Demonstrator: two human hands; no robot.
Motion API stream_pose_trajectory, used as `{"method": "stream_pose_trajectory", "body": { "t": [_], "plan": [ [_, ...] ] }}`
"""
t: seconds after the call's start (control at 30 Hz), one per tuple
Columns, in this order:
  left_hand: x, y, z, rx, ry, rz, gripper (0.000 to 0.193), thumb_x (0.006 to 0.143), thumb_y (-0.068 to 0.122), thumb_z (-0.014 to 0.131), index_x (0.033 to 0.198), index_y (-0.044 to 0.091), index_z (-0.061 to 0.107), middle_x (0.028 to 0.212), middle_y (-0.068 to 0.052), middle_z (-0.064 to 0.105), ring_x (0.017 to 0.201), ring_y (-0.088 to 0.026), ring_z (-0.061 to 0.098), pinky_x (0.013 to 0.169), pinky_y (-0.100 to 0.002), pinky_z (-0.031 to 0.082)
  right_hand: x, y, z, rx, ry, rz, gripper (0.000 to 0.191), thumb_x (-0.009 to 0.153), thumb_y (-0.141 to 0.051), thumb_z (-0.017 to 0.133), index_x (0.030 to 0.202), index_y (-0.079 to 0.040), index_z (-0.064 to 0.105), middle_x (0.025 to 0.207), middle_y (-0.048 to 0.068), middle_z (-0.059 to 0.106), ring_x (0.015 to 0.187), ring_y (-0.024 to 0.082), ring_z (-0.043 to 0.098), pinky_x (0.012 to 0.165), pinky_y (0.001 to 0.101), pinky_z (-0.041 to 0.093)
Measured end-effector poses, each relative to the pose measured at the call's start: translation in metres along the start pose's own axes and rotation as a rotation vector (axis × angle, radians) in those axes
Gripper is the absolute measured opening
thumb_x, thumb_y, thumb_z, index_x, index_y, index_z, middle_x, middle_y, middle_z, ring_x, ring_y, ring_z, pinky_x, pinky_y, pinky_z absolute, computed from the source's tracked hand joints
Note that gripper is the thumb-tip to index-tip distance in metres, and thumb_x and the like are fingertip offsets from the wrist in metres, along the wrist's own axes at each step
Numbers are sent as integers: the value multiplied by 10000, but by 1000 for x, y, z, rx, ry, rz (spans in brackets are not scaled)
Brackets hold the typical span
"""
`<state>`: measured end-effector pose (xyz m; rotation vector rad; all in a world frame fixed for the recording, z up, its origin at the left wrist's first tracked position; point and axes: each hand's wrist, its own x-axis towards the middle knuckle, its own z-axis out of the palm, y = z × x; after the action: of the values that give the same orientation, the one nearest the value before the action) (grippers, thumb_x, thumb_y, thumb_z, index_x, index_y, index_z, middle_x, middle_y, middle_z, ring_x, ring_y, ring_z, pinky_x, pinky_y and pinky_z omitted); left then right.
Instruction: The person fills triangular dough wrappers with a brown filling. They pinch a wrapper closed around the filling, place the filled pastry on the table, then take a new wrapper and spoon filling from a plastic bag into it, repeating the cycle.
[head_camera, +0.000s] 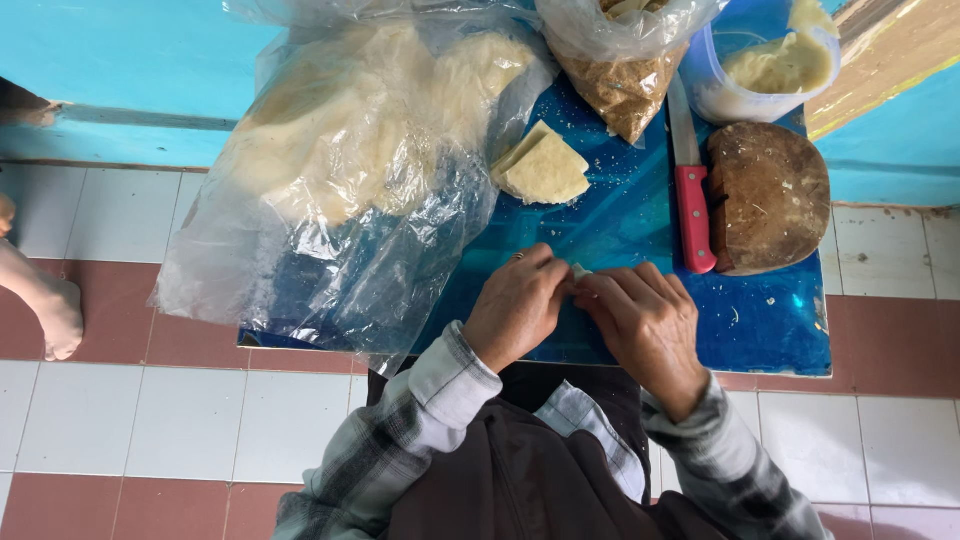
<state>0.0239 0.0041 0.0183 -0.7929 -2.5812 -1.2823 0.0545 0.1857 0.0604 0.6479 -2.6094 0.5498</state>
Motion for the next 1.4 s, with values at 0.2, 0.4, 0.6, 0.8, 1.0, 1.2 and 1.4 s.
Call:
{"method": "stream_pose_trajectory", "body": {
  "t": [0.2,0.4,0.6,0.8,1.0,1.2,1.4],
  "plan": [
    [-4,7,-3,-33,51,88,160,881,36,705,1020,3,633,984,-128,585,958,-342,616,811,-436,522,4,7,7,65,-6,69,148,833,-119,791,973,-104,746,915,45,670,851,257,636,723,375,512],
    [0,1,1,33,9,77,99,910,41,712,994,44,659,960,-103,581,959,-316,629,803,-418,535,2,5,8,32,10,138,169,861,-138,804,1010,-83,748,888,46,664,849,262,639,731,390,507],
    [7,-6,0,11,-55,52,94,877,18,695,956,50,653,951,-100,583,944,-312,639,791,-430,536,-1,2,4,3,18,68,189,830,-171,809,990,-90,749,939,33,685,847,254,636,725,382,514],
    [7,-5,-1,-54,-3,37,181,839,81,757,967,38,636,967,-99,588,933,-323,637,753,-436,527,2,5,7,14,0,132,155,857,-164,806,998,-119,761,934,34,655,856,244,636,715,377,518],
    [6,1,-2,43,-15,57,121,878,50,749,959,54,661,961,-82,589,940,-297,642,752,-393,543,2,3,5,-126,42,44,175,867,-154,807,1034,-116,767,974,30,670,857,245,633,720,378,501],
    [10,-11,3,-13,43,32,73,901,24,687,953,68,661,957,-92,596,922,-308,647,778,-412,545,-9,-15,9,-220,56,-28,293,922,-151,773,1206,-103,719,1170,9,723,1016,213,670,841,361,467],
    [5,-6,-3,-97,178,-109,142,990,35,645,1127,68,659,1018,-100,635,931,-320,658,796,-419,534,2,-6,12,-328,-72,-50,531,892,-364,754,1347,-105,665,1367,51,636,1251,271,562,1045,477,389]
  ]
}}
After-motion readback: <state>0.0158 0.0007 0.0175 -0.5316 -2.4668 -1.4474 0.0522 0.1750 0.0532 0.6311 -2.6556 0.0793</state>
